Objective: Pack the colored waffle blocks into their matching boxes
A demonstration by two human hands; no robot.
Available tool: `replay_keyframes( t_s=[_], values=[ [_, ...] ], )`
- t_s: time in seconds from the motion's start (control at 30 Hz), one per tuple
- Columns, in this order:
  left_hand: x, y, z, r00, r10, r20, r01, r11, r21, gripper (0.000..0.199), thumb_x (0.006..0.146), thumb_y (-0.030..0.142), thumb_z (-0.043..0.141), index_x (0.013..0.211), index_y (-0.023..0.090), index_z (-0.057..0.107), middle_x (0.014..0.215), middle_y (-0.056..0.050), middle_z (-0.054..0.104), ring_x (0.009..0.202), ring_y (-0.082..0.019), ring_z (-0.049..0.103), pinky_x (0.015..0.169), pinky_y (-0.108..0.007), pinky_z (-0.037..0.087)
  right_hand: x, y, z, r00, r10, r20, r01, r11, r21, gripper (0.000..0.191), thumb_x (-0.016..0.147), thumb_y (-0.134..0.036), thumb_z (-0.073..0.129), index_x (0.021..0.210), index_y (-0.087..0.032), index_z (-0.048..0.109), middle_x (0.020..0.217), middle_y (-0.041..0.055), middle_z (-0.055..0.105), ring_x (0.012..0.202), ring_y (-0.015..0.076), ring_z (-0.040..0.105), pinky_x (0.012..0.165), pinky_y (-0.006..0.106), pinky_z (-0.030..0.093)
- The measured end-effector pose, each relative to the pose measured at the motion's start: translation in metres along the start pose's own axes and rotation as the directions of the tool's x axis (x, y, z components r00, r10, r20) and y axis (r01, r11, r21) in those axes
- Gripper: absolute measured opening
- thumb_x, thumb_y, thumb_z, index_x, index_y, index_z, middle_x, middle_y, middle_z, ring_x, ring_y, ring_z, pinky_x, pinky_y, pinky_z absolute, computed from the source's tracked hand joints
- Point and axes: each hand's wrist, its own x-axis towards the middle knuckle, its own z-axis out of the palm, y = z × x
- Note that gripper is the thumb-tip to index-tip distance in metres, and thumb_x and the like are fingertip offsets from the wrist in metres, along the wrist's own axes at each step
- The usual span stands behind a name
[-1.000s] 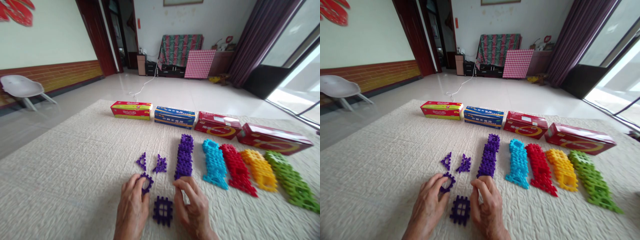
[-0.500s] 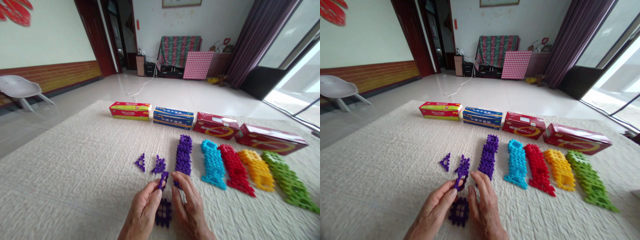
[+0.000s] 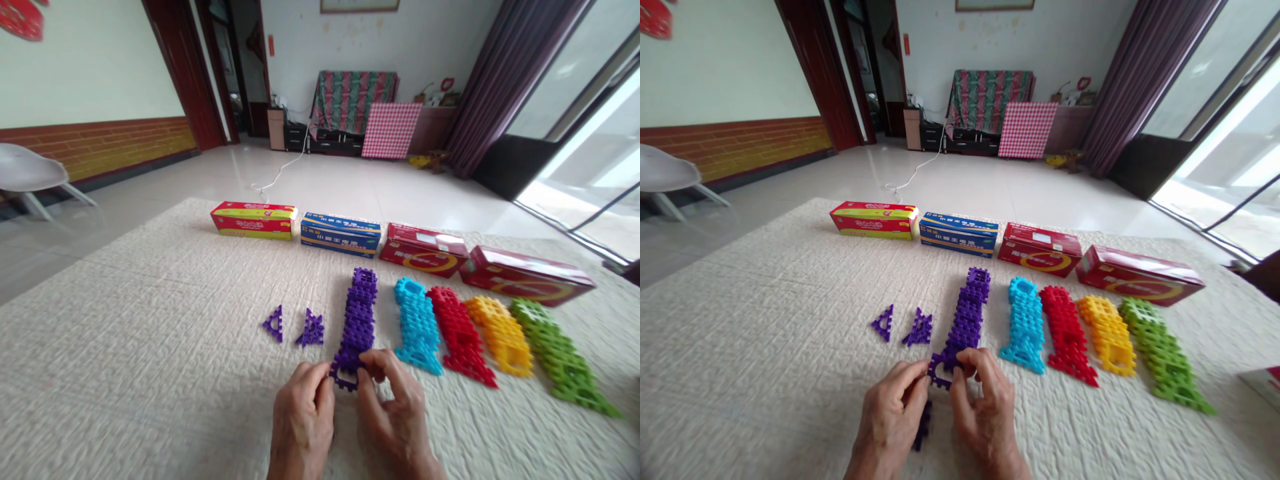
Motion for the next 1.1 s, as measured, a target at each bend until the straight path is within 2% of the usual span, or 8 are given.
replay_keyframes(
  t_s=[0.3, 0.57, 0.7, 0.83, 0.9, 0.97, 1.03, 1.1],
  values=[
    [-0.003, 0.004, 0.009, 0.995, 0.053, 0.090, -0.070, 0.977, 0.201, 0.037, 0.087, 0.012, 0.041, 0.113, 0.017, 0.066, 0.091, -0.010, 0.067, 0.087, -0.022, 0.066, 0.075, -0.032, 0.055, -0.003, 0.008, 0.003, 0.997, 0.067, -0.031, -0.069, 0.995, -0.069, 0.007, 0.085, -0.017, 0.052, 0.090, -0.021, 0.055, 0.080, 0.0016, 0.057, 0.073, 0.0155, 0.055, 0.063, 0.027, 0.046],
    [-0.005, 0.004, 0.014, 0.987, 0.020, 0.159, -0.059, 0.968, 0.245, 0.041, 0.087, 0.010, 0.038, 0.119, 0.015, 0.064, 0.094, -0.011, 0.066, 0.089, -0.023, 0.064, 0.079, -0.036, 0.055, -0.004, 0.010, 0.006, 0.991, 0.128, -0.038, -0.132, 0.984, -0.116, 0.008, 0.083, -0.018, 0.054, 0.091, -0.021, 0.055, 0.086, 0.0028, 0.057, 0.081, 0.0178, 0.056, 0.071, 0.031, 0.047],
    [-0.003, 0.000, 0.010, 0.995, 0.041, 0.086, -0.060, 0.972, 0.225, 0.038, 0.088, 0.014, 0.039, 0.117, 0.014, 0.064, 0.097, -0.011, 0.067, 0.092, -0.023, 0.065, 0.081, -0.037, 0.055, -0.002, 0.010, 0.003, 0.989, 0.091, -0.117, -0.106, 0.986, -0.131, 0.016, 0.083, -0.017, 0.054, 0.098, -0.021, 0.055, 0.092, 0.0047, 0.057, 0.088, 0.0198, 0.056, 0.076, 0.035, 0.048],
    [0.004, -0.013, -0.006, 0.999, 0.010, -0.051, 0.001, 0.979, 0.203, 0.035, 0.090, 0.018, 0.038, 0.113, 0.016, 0.065, 0.098, -0.010, 0.069, 0.094, -0.022, 0.066, 0.083, -0.035, 0.054, -0.002, 0.004, 0.000, 0.988, 0.011, -0.156, -0.025, 0.996, -0.089, 0.016, 0.083, -0.012, 0.052, 0.095, -0.022, 0.056, 0.089, 0.0041, 0.057, 0.084, 0.0186, 0.056, 0.073, 0.033, 0.048],
    [0.007, -0.021, -0.015, 0.996, -0.019, -0.083, 0.035, 0.980, 0.197, 0.034, 0.091, 0.021, 0.038, 0.107, 0.016, 0.067, 0.096, -0.009, 0.071, 0.092, -0.022, 0.068, 0.081, -0.035, 0.055, -0.002, -0.002, 0.001, 0.993, -0.029, -0.116, 0.025, 0.999, -0.030, 0.017, 0.082, -0.008, 0.051, 0.092, -0.022, 0.056, 0.086, 0.0035, 0.056, 0.081, 0.0171, 0.056, 0.069, 0.030, 0.047],
    [0.009, -0.028, -0.022, 0.995, -0.056, -0.088, 0.071, 0.981, 0.183, 0.033, 0.092, 0.023, 0.038, 0.104, 0.016, 0.068, 0.094, -0.009, 0.072, 0.090, -0.022, 0.069, 0.079, -0.034, 0.056, -0.004, -0.010, 0.003, 0.998, -0.056, -0.023, 0.057, 0.997, 0.056, 0.019, 0.082, -0.005, 0.049, 0.089, -0.022, 0.055, 0.084, 0.0029, 0.056, 0.078, 0.0155, 0.056, 0.066, 0.028, 0.047],
    [0.011, -0.033, -0.026, 0.993, -0.088, -0.074, 0.098, 0.982, 0.158, 0.033, 0.092, 0.025, 0.038, 0.104, 0.015, 0.068, 0.097, -0.010, 0.073, 0.090, -0.021, 0.070, 0.080, -0.033, 0.056, -0.006, -0.019, 0.005, 0.987, -0.080, 0.137, 0.059, 0.987, 0.149, 0.020, 0.082, -0.004, 0.047, 0.091, -0.022, 0.053, 0.084, 0.0027, 0.056, 0.077, 0.0145, 0.056, 0.065, 0.026, 0.048],
    [0.011, -0.035, -0.027, 0.993, -0.103, -0.064, 0.111, 0.985, 0.130, 0.034, 0.092, 0.026, 0.038, 0.104, 0.015, 0.068, 0.099, -0.010, 0.073, 0.093, -0.022, 0.070, 0.082, -0.034, 0.056, -0.009, -0.026, 0.007, 0.940, -0.108, 0.323, 0.045, 0.979, 0.197, 0.023, 0.081, -0.006, 0.047, 0.097, -0.022, 0.053, 0.090, 0.0041, 0.057, 0.082, 0.0151, 0.057, 0.070, 0.027, 0.049]
  ],
)
